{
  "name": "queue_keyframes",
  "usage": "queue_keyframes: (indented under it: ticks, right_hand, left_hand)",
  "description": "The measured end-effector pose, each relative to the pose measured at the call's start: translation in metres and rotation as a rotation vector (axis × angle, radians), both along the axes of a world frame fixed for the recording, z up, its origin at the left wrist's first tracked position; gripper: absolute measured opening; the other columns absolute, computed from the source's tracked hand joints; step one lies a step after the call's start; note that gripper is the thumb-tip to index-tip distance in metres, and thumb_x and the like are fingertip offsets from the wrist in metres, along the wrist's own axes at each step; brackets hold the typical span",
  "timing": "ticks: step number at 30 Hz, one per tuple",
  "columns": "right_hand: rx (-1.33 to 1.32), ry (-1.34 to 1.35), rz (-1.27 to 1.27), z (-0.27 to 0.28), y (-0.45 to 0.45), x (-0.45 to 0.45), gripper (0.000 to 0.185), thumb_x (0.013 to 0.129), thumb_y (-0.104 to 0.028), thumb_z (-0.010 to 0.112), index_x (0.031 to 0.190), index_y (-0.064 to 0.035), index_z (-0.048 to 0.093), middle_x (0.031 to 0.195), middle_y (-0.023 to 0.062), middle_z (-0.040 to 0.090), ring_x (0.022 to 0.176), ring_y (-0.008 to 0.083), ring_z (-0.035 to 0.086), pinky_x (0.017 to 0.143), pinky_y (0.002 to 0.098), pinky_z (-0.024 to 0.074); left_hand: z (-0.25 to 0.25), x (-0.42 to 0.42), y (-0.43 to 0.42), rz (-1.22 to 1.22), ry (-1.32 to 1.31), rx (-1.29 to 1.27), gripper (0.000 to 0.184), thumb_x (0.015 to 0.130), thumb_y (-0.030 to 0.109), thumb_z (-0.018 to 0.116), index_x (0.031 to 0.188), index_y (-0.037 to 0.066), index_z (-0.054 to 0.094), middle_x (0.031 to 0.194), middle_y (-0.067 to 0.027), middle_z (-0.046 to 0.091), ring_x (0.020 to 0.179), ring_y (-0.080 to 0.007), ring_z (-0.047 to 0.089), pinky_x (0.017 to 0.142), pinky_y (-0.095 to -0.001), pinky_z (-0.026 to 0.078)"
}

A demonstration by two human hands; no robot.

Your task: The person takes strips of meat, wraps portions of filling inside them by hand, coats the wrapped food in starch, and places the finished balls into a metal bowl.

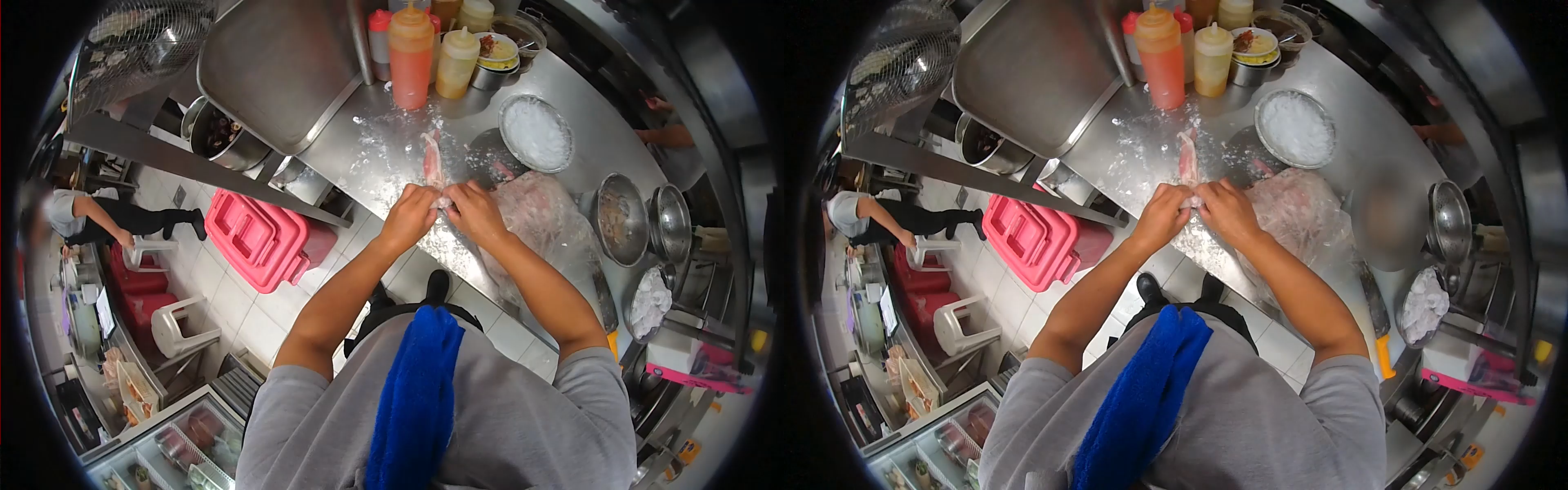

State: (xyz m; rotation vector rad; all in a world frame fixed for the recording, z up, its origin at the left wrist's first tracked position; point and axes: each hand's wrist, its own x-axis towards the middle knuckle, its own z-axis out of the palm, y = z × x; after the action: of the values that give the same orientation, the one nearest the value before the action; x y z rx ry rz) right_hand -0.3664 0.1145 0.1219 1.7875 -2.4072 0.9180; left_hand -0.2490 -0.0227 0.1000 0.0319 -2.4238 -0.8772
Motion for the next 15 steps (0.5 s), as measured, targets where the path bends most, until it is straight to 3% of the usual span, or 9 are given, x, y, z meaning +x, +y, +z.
queue_keyframes:
  ticks: [5, 8, 10, 11, 13, 15]
  right_hand:
    - [0.002, -0.046, 0.006, 0.0, 0.01, 0.004, 0.029, 0.069, -0.006, 0.067, 0.095, -0.0089, 0.055, 0.087, 0.0086, 0.062, 0.084, 0.0299, 0.058, 0.076, 0.0407, 0.0472]
    - [0.09, -0.127, 0.061, 0.008, 0.014, -0.002, 0.026, 0.071, -0.009, 0.069, 0.095, -0.0072, 0.059, 0.089, 0.0089, 0.063, 0.087, 0.0297, 0.059, 0.079, 0.0387, 0.0477]
    - [-0.005, 0.022, 0.008, 0.004, 0.021, -0.038, 0.023, 0.076, -0.011, 0.069, 0.098, -0.006, 0.064, 0.093, 0.0096, 0.064, 0.092, 0.0279, 0.061, 0.085, 0.0365, 0.0474]
    - [-0.033, -0.456, -0.164, 0.03, 0.023, -0.057, 0.022, 0.082, -0.014, 0.066, 0.102, -0.0077, 0.067, 0.101, 0.0098, 0.065, 0.096, 0.0266, 0.062, 0.088, 0.0362, 0.0472]
    - [0.021, -0.161, -0.373, 0.049, 0.032, -0.118, 0.02, 0.085, -0.018, 0.061, 0.103, -0.0097, 0.066, 0.108, 0.0127, 0.064, 0.095, 0.0316, 0.062, 0.083, 0.0383, 0.0495]
    - [0.332, 0.112, -0.468, 0.072, 0.037, -0.15, 0.02, 0.084, -0.016, 0.061, 0.101, -0.0086, 0.067, 0.102, 0.0157, 0.066, 0.095, 0.034, 0.063, 0.081, 0.0411, 0.0502]
  left_hand:
    - [0.005, 0.009, 0.004, -0.027, -0.025, 0.064, 0.033, 0.071, -0.003, 0.065, 0.103, 0.003, 0.059, 0.102, -0.0109, 0.063, 0.093, -0.0315, 0.057, 0.078, -0.0384, 0.049]
    - [0.007, 0.018, 0.008, -0.048, -0.068, 0.068, 0.032, 0.07, -0.003, 0.064, 0.1, 0.004, 0.059, 0.102, -0.0096, 0.062, 0.093, -0.0303, 0.055, 0.081, -0.0384, 0.049]
    - [0.008, 0.023, 0.006, -0.055, -0.083, 0.072, 0.031, 0.07, -0.003, 0.065, 0.101, 0.004, 0.058, 0.102, -0.0096, 0.062, 0.093, -0.0303, 0.056, 0.081, -0.0386, 0.049]
    - [0.007, 0.024, 0.007, -0.063, -0.071, 0.05, 0.031, 0.071, -0.003, 0.065, 0.101, 0.004, 0.058, 0.102, -0.0096, 0.062, 0.093, -0.0303, 0.056, 0.081, -0.0387, 0.049]
    - [0.005, 0.025, 0.009, -0.07, -0.064, 0.031, 0.031, 0.071, -0.002, 0.065, 0.101, 0.004, 0.058, 0.102, -0.0096, 0.062, 0.093, -0.0303, 0.056, 0.081, -0.0388, 0.049]
    - [0.004, 0.022, 0.01, -0.058, -0.039, -0.001, 0.031, 0.071, -0.001, 0.065, 0.101, 0.004, 0.058, 0.103, -0.0097, 0.062, 0.094, -0.0302, 0.056, 0.081, -0.0388, 0.049]
